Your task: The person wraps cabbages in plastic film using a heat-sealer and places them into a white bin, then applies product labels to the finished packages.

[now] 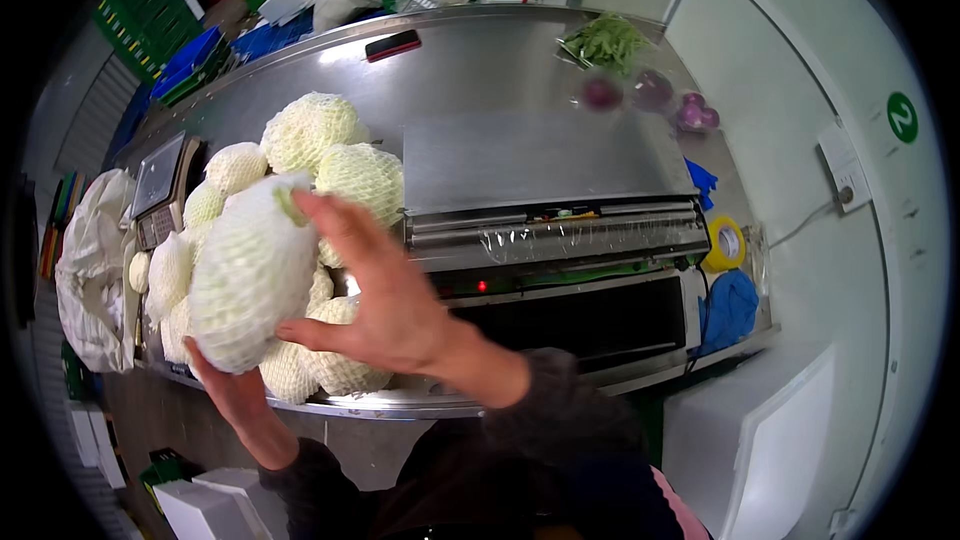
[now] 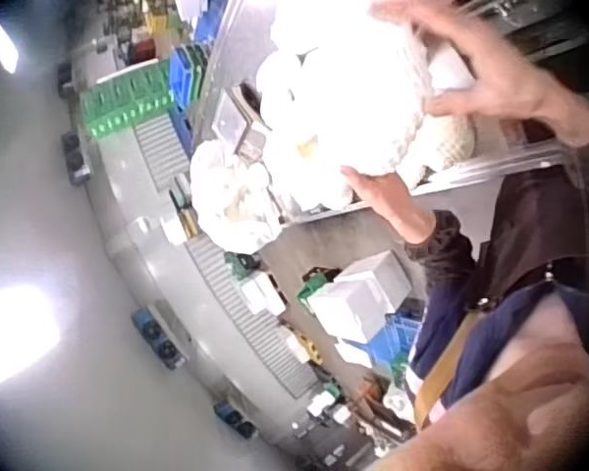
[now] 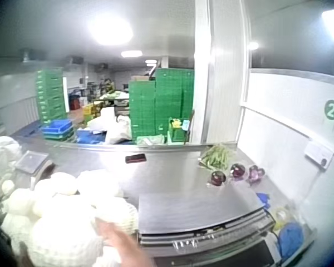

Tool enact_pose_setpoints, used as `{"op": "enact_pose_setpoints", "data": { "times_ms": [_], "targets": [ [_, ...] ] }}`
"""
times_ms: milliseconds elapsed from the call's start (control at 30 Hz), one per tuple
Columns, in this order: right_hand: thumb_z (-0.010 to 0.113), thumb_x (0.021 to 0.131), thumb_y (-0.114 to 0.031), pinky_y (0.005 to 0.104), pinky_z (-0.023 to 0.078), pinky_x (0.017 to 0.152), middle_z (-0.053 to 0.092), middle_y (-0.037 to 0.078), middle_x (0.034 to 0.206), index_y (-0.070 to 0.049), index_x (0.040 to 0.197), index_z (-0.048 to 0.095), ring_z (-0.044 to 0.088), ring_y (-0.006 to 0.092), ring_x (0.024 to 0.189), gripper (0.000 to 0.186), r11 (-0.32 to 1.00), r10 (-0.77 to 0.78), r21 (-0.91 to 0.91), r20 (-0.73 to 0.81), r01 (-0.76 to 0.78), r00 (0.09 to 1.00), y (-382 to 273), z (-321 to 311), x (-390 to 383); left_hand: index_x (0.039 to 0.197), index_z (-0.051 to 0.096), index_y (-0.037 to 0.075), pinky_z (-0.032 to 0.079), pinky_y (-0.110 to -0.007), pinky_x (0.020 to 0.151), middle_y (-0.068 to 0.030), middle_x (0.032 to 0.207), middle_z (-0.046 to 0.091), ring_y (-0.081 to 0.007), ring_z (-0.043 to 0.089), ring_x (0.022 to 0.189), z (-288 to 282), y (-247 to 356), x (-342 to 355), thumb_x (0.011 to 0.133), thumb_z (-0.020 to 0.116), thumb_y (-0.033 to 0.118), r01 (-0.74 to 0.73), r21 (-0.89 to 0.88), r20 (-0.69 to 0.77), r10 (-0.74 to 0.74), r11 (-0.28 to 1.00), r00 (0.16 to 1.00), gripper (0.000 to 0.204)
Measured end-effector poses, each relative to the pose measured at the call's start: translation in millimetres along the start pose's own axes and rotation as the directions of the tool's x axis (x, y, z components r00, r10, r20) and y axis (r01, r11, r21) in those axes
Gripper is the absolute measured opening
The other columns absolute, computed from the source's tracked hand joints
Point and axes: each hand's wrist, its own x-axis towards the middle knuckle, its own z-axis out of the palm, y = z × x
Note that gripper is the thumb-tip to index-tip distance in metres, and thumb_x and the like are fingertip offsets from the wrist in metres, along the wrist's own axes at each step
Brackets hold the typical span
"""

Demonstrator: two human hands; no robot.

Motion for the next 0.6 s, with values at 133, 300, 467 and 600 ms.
{"op": "enact_pose_setpoints", "data": {
  "times_ms": [133,300,467,600],
  "targets": [
    [0.086,0.063,-0.042,0.0458,0.025,0.111,0.026,0.024,0.145,-0.009,0.144,0.031,0.029,0.0371,0.135,0.103,0.898,-0.308,-0.324,0.019,0.297,0.951,14.8,-80.9,15.1,0.146,0.027,0.007,0.027,-0.048,0.113,-0.0156,0.149,0.033,-0.0326,0.036,0.135,84.1,-52.5,13.0,0.096,0.04,0.048,0.016,-0.504,0.265,0.137,0.863,0.955,0.066],
    [0.082,0.072,-0.032,0.0357,0.04,0.101,0.047,0.019,0.131,0.004,0.14,0.028,0.049,0.0261,0.12,0.093,0.947,0.286,0.225,-0.256,-0.231,0.923,37.1,-145.2,-11.6,0.142,0.036,0.009,0.035,-0.046,0.107,-0.0095,0.143,0.043,-0.0283,0.044,0.129,195.0,-77.3,22.5,0.096,0.042,0.047,0.391,-0.499,0.258,-0.298,0.773,0.919,0.06],
    [0.075,0.078,-0.04,0.035,0.047,0.091,0.056,0.024,0.118,0.013,0.128,0.036,0.058,0.0251,0.107,0.083,0.867,0.496,0.132,-0.337,-0.481,0.8,77.7,-246.0,-33.2,0.135,0.035,0.001,0.05,-0.033,0.086,-0.0138,0.12,0.055,-0.0221,0.059,0.106,279.4,-133.6,63.4,0.085,0.067,0.023,0.143,0.203,0.4,-0.215,0.969,0.891,0.063],
    [0.074,0.075,-0.049,0.0328,0.055,0.072,0.064,0.024,0.095,0.02,0.108,0.048,0.066,0.0244,0.083,0.081,0.758,0.574,-0.064,-0.408,-0.649,0.71,125.9,-303.3,-53.5,0.132,0.04,-0.001,0.055,-0.034,0.065,-0.0153,0.11,0.06,-0.0236,0.065,0.089,338.2,-192.8,107.3,0.084,0.067,0.035,0.209,0.45,0.396,-0.404,0.868,0.825,0.066]
  ]
}}
